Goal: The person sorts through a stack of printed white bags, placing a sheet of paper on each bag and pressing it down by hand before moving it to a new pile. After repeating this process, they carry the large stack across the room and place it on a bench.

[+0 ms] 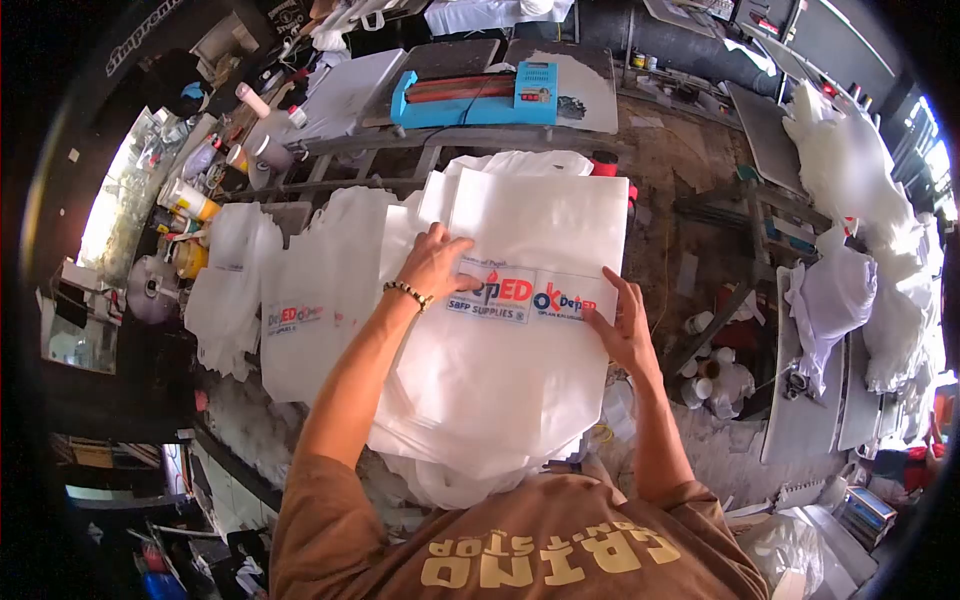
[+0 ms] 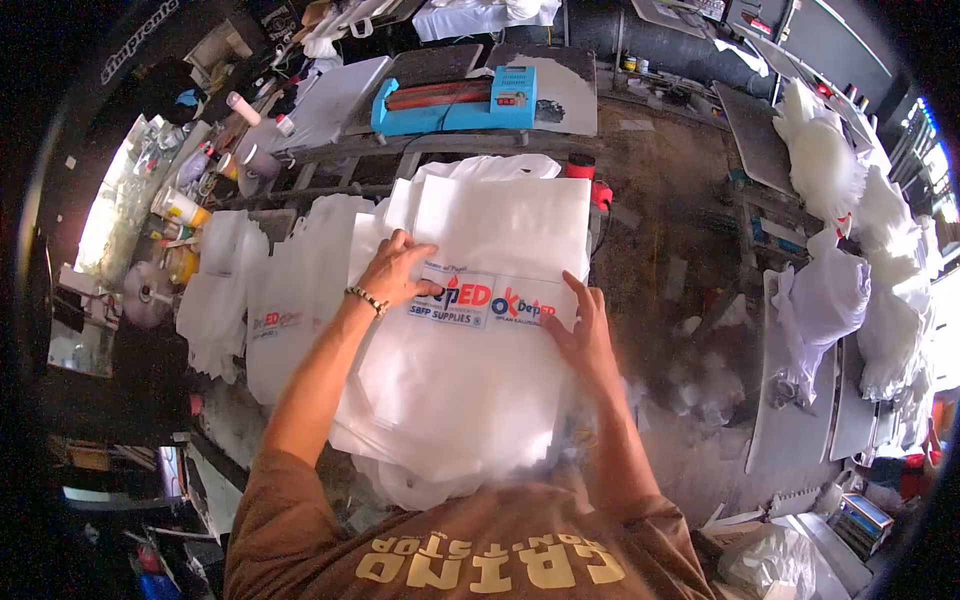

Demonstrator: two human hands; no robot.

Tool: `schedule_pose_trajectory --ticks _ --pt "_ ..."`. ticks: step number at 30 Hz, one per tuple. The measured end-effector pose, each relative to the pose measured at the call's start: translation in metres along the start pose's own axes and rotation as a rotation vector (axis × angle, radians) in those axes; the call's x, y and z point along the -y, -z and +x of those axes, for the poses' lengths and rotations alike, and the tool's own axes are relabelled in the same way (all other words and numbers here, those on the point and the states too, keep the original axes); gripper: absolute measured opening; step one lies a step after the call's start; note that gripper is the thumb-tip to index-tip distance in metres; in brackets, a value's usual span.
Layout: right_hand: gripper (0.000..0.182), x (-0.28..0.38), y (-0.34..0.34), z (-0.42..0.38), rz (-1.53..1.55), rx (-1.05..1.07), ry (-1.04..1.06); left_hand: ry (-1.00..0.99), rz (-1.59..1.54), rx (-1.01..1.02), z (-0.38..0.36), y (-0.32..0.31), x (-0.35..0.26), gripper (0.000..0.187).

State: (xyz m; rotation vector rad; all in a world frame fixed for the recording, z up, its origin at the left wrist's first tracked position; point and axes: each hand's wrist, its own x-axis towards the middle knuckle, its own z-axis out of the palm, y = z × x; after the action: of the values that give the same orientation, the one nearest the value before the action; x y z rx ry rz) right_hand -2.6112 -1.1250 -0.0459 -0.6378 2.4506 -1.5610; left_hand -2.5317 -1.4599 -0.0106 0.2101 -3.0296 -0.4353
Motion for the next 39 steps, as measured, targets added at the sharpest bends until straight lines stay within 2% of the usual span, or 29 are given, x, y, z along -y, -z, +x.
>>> schedule_pose_trajectory --ticks 1,3,5,6,9,11,12,14,16,19,21,22,24,28,31,33,34,36,37,39 --pt "0.066 0.005 0.005 0.005 -0.018 0.080 -0.029 -0.002 0.003 0.001 0.001 0.000 0.001 0.067" --pt "0.066 -0.002 0.006 0.011 -0.064 0.073 0.009 -0.035 0.007 0.063 0.003 0.000 0.002 0.065" --pt "0.064 -0.019 0.005 0.016 0.001 0.211 0.010 -0.093 0.017 0.052 0.007 -0.001 0.005 0.065" --pt "0.064 -0.020 0.002 0.014 0.000 0.211 0.011 -0.150 0.027 0.048 0.008 -0.002 0.006 0.064" --pt "0.057 -0.021 -0.005 0.005 0.090 0.140 -0.066 -0.145 -0.066 0.074 0.012 -0.006 0.010 0.064" --pt "0.058 -0.016 -0.004 0.002 0.373 0.167 -0.245 -0.110 -0.088 0.034 0.012 -0.008 0.010 0.061" --pt "0.058 -0.012 -0.005 0.001 0.371 0.163 -0.249 -0.072 -0.106 -0.008 0.012 -0.009 0.010 0.059" --pt "0.065 -0.008 -0.008 0.000 0.571 0.066 -0.128 -0.059 -0.112 0.037 0.014 -0.010 0.010 0.060" --pt "0.069 -0.012 -0.007 0.002 0.540 0.087 -0.151 -0.042 -0.113 0.079 0.017 -0.006 0.007 0.061" --pt "0.072 -0.014 -0.009 0.001 0.542 0.106 -0.159 0.049 -0.143 0.171 0.018 0.005 -0.005 0.064" --pt "0.072 -0.017 -0.011 0.000 0.574 0.099 -0.149 0.239 -0.205 0.203 0.016 0.015 -0.016 0.063" --pt "0.070 -0.020 -0.013 0.000 0.552 0.086 -0.124 0.239 -0.204 0.204 0.014 0.010 -0.014 0.063" --pt "0.068 -0.024 -0.016 -0.001 0.533 0.069 -0.105 0.429 -0.145 0.046 0.010 -0.009 -0.006 0.060" --pt "0.068 -0.029 -0.021 -0.002 0.611 0.049 -0.109 0.447 -0.085 -0.063 0.004 -0.020 -0.011 0.054" --pt "0.068 -0.026 -0.019 -0.002 0.648 0.064 -0.138 0.477 -0.252 -0.017 0.001 -0.006 -0.023 0.047" --pt "0.068 -0.018 -0.014 -0.002 0.661 0.075 -0.171 0.629 -0.583 -0.035 0.000 0.000 -0.028 0.027" --pt "0.068 -0.014 -0.011 -0.002 0.648 0.092 -0.191 0.628 -0.580 -0.035 -0.002 -0.001 -0.027 0.027" --pt "0.068 -0.013 -0.009 -0.002 0.633 0.108 -0.211 0.354 -0.407 -0.199 -0.009 -0.007 -0.025 0.008" --pt "0.068 -0.016 -0.009 -0.002 0.598 0.103 -0.180 0.353 -0.406 -0.201 -0.015 -0.009 -0.028 0.008" --pt "0.069 -0.019 -0.010 -0.002 0.566 0.099 -0.147 -0.033 -0.098 -0.435 -0.031 -0.013 -0.038 0.006"
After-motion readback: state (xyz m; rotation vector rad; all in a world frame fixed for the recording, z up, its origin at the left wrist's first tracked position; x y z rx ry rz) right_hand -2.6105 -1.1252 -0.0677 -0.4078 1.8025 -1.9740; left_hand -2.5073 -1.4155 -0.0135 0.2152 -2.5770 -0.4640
